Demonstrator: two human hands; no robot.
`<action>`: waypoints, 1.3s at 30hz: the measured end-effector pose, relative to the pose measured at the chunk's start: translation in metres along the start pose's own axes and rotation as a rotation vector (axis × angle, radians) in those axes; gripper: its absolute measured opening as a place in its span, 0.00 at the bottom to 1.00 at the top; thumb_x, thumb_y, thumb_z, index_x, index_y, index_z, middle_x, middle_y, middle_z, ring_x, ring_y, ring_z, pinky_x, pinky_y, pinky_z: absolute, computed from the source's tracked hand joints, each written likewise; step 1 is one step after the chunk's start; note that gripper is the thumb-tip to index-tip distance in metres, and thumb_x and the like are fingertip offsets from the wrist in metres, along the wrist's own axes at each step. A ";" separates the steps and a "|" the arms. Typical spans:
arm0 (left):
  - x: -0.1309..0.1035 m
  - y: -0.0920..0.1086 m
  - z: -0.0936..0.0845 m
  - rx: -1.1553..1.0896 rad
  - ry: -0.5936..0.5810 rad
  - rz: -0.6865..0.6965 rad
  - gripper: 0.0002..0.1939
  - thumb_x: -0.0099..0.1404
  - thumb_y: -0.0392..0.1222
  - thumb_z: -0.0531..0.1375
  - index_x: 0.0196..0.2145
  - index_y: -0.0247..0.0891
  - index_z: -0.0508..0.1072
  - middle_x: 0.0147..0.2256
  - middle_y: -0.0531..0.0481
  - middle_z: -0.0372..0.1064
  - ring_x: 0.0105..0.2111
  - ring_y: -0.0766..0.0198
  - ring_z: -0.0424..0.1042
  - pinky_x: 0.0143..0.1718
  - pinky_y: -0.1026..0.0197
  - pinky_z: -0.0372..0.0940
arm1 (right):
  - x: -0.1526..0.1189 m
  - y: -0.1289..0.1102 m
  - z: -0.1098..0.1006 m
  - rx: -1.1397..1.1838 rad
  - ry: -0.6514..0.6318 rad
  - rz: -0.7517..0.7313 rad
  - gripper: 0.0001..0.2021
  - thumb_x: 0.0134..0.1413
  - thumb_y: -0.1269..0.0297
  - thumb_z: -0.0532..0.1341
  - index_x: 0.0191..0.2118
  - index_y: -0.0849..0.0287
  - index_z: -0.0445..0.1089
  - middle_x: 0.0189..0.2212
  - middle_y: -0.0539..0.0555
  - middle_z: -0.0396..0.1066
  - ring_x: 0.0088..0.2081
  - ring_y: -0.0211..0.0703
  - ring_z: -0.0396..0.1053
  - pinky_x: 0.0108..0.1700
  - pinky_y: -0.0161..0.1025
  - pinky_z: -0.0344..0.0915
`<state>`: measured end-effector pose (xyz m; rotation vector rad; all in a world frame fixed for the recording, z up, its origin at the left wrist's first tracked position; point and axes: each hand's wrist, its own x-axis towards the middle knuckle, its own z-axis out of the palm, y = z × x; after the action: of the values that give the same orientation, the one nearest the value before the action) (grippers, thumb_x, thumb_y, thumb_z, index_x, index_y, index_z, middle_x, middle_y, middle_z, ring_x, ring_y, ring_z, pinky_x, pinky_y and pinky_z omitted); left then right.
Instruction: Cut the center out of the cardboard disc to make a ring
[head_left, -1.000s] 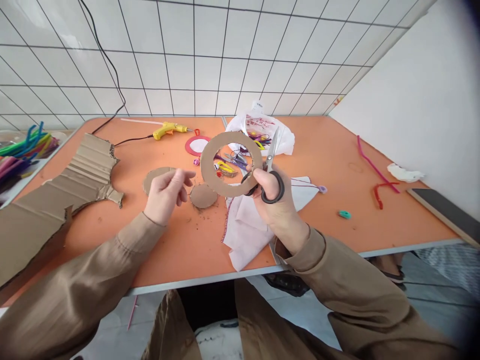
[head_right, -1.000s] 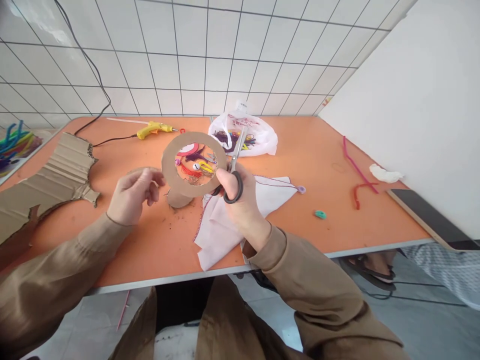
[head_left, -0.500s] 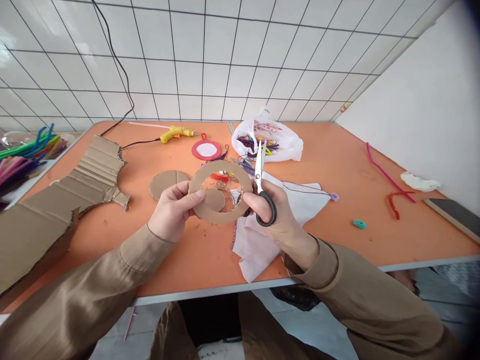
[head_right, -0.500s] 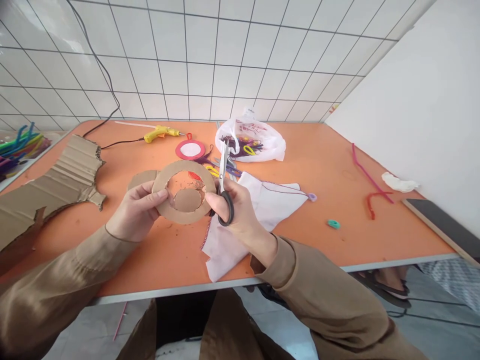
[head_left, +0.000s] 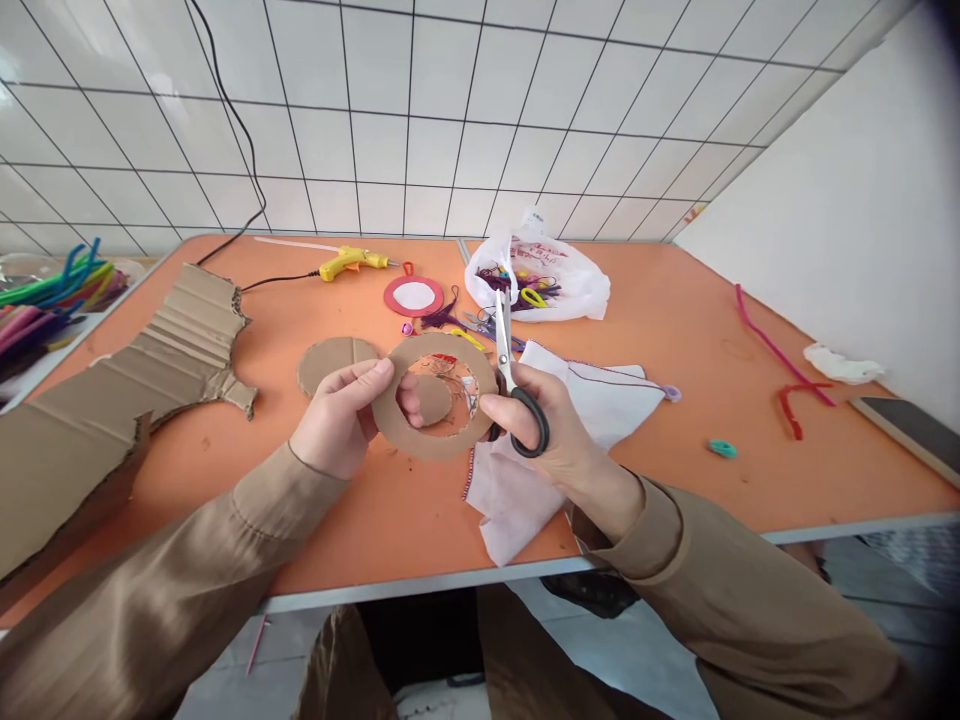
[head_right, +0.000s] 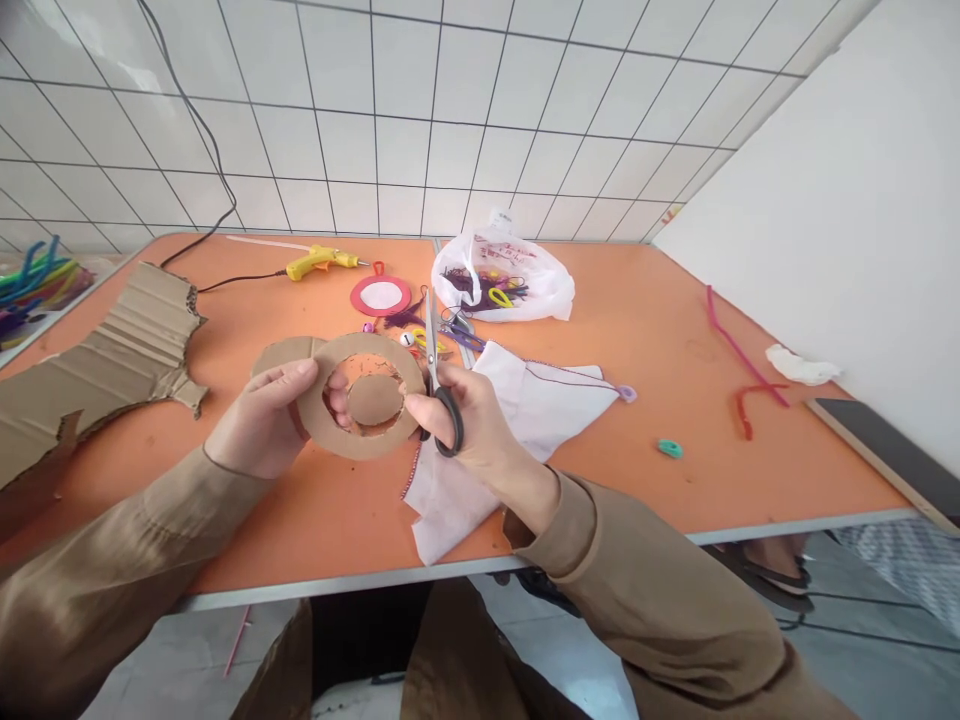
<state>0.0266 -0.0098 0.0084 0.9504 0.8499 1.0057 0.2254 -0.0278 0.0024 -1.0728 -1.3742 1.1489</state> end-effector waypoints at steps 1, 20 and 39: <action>0.000 0.000 -0.001 0.024 -0.008 0.000 0.17 0.52 0.53 0.68 0.26 0.34 0.77 0.24 0.49 0.72 0.24 0.64 0.71 0.27 0.63 0.68 | 0.001 0.001 -0.002 -0.012 0.020 -0.024 0.08 0.47 0.67 0.62 0.21 0.56 0.63 0.18 0.45 0.62 0.21 0.36 0.60 0.22 0.35 0.58; -0.004 -0.002 -0.001 0.357 -0.018 0.490 0.07 0.56 0.37 0.68 0.34 0.46 0.83 0.37 0.50 0.80 0.40 0.56 0.76 0.45 0.54 0.71 | 0.005 0.002 -0.006 0.055 0.044 -0.091 0.02 0.48 0.70 0.59 0.27 0.57 0.66 0.19 0.46 0.68 0.21 0.37 0.67 0.25 0.36 0.64; 0.001 -0.001 -0.001 -0.055 -0.262 -0.356 0.16 0.45 0.46 0.74 0.29 0.32 0.80 0.20 0.47 0.74 0.12 0.72 0.66 0.11 0.73 0.58 | -0.007 -0.002 -0.013 -0.156 0.066 -0.344 0.07 0.49 0.66 0.67 0.37 0.50 0.74 0.27 0.49 0.73 0.26 0.42 0.68 0.31 0.41 0.65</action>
<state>0.0264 -0.0085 0.0064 0.8266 0.7345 0.5814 0.2386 -0.0342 0.0039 -0.9278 -1.5435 0.7603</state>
